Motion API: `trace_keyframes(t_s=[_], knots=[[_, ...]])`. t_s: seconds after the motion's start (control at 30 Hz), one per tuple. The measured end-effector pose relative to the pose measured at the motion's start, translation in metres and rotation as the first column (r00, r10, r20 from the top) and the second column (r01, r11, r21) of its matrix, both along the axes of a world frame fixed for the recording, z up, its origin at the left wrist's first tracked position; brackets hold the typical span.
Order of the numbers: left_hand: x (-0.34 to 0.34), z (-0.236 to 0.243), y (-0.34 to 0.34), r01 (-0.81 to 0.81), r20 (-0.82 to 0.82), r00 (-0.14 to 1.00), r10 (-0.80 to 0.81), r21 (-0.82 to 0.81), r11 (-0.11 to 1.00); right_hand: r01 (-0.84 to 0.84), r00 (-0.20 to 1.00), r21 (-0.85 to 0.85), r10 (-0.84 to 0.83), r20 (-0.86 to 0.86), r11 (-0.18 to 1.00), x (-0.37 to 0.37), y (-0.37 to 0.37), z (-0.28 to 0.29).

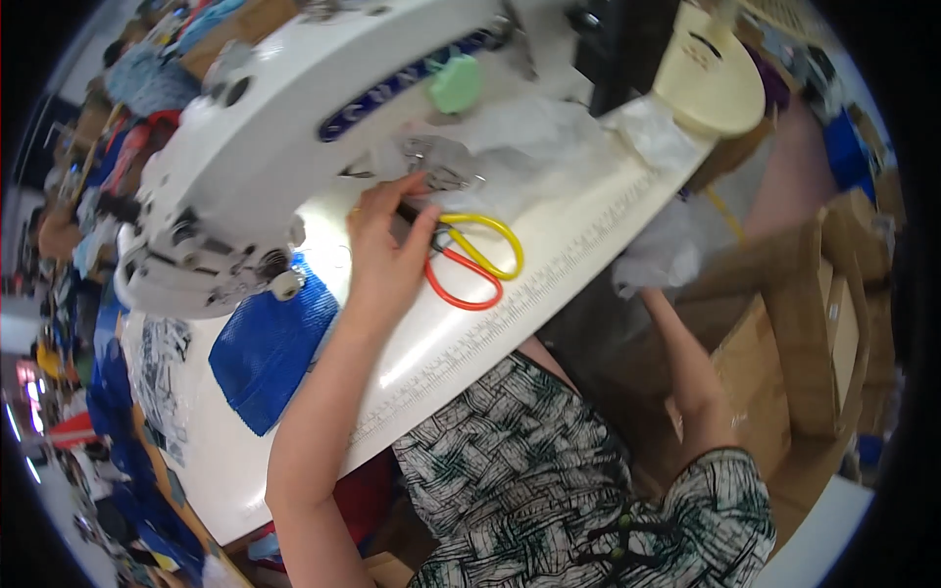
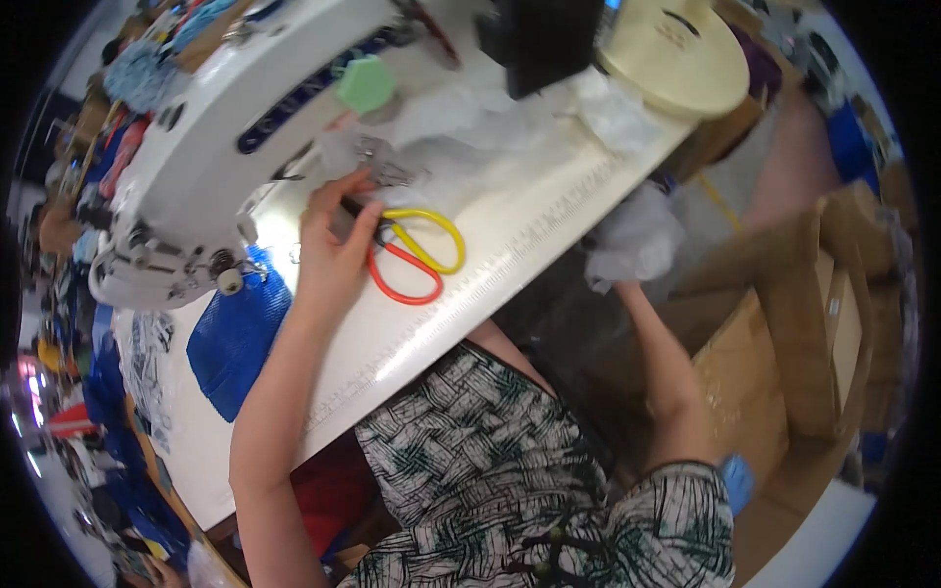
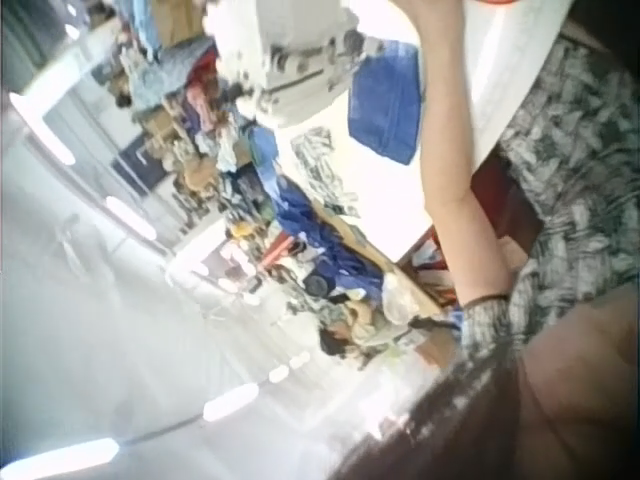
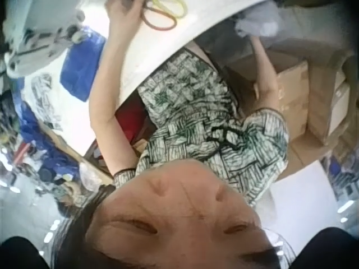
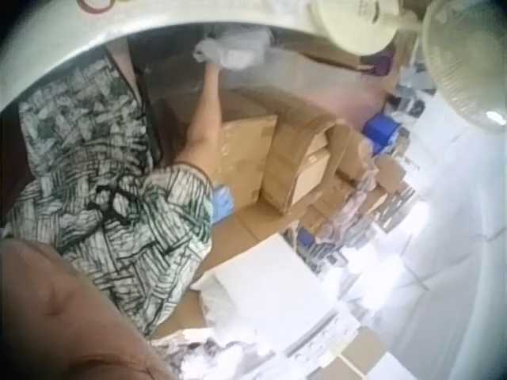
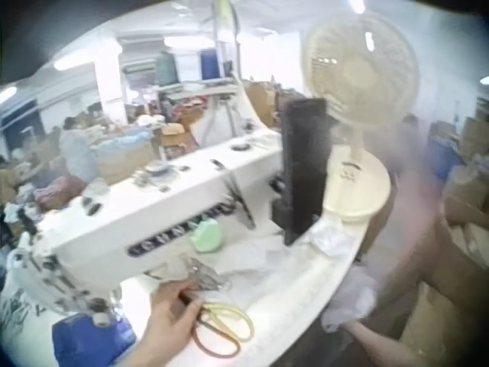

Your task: Sewing blue mesh fabric and grey trim using an industrial sewing machine.

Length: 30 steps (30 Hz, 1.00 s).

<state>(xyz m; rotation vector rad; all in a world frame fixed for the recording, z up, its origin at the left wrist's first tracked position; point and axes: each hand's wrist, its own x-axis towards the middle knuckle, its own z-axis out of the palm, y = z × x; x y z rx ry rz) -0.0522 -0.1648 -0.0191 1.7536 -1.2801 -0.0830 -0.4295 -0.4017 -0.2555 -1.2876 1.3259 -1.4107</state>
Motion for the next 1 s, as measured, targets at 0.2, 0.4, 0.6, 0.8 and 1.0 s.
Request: trace_keyframes(t_s=[0.2, 0.4, 0.6, 0.8, 1.0], knots=[[0.005, 0.003, -0.007, 0.023, 0.112, 0.993, -0.030, 0.060, 0.998, 0.143, 0.982, 0.036, -0.147, 0.120, 0.989, 0.016, 0.013, -0.008], [0.001, 0.008, -0.003, 0.012, 0.046, 0.999, -0.016, 0.098, 0.995, 0.134, 0.951, 0.030, -0.137, 0.277, 0.991, -0.011, 0.029, -0.021], [-0.005, 0.009, -0.002, 0.006, 0.093, 0.995, -0.022, 0.169, 0.986, 0.159, 0.893, 0.017, -0.151, 0.425, 0.987, 0.119, 0.010, -0.007], [-0.004, 0.011, -0.003, -0.005, 0.103, 0.995, -0.010, 0.150, 0.989, 0.169, 0.833, 0.040, -0.164, 0.529, 0.985, 0.074, 0.024, -0.021], [-0.002, 0.007, -0.005, -0.001, 0.132, 0.991, -0.017, 0.137, 0.991, 0.053, 0.759, 0.003, -0.042, 0.650, 0.999, 0.027, -0.013, -0.026]])
